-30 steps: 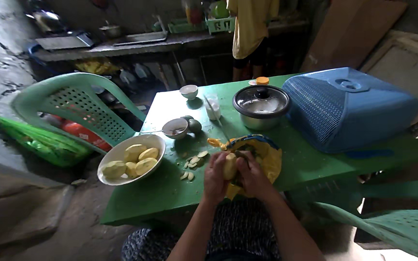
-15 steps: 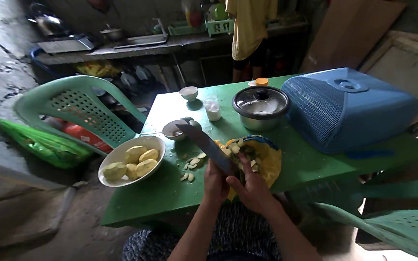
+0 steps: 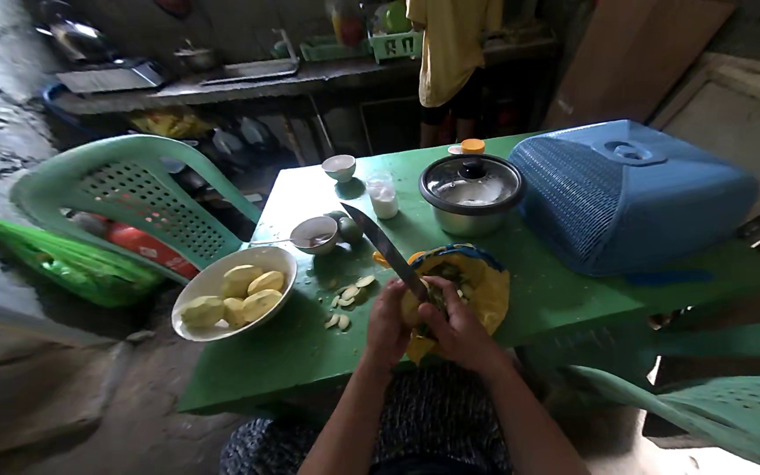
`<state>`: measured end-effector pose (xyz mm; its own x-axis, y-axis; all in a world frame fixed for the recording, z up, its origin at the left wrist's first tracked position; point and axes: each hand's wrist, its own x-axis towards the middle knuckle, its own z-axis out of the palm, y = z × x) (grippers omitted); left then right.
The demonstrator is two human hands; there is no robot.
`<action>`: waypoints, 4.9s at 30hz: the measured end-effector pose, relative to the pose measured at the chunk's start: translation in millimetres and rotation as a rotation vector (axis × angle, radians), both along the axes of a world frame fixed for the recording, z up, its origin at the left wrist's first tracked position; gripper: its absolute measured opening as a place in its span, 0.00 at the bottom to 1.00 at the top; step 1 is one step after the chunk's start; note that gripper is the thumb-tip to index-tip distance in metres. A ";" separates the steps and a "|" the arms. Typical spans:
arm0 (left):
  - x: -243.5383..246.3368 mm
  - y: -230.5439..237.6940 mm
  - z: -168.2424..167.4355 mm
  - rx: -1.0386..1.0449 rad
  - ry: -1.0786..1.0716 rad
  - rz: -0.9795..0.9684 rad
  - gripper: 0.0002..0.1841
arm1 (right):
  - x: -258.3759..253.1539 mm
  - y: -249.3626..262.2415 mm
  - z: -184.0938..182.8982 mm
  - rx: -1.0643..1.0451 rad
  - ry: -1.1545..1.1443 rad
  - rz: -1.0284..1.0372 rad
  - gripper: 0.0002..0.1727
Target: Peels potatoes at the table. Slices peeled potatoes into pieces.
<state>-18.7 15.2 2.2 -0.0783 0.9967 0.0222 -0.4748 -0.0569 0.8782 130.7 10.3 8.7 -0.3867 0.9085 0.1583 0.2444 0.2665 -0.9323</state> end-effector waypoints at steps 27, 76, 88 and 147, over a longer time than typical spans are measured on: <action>-12.1 -5.1 0.5 -0.064 -0.376 -0.226 0.30 | 5.7 -20.7 -0.8 0.154 -0.030 -0.047 0.46; -230.1 2.9 23.5 -0.140 1.272 0.702 0.33 | 8.2 -1.3 1.2 0.015 -0.098 -0.286 0.35; -151.2 -66.0 -9.7 0.352 1.426 0.024 0.19 | 11.9 -2.8 -7.6 0.079 -0.059 -0.324 0.34; -16.6 0.7 35.6 0.488 0.984 0.105 0.25 | 23.6 39.6 35.0 -0.199 0.109 -0.125 0.38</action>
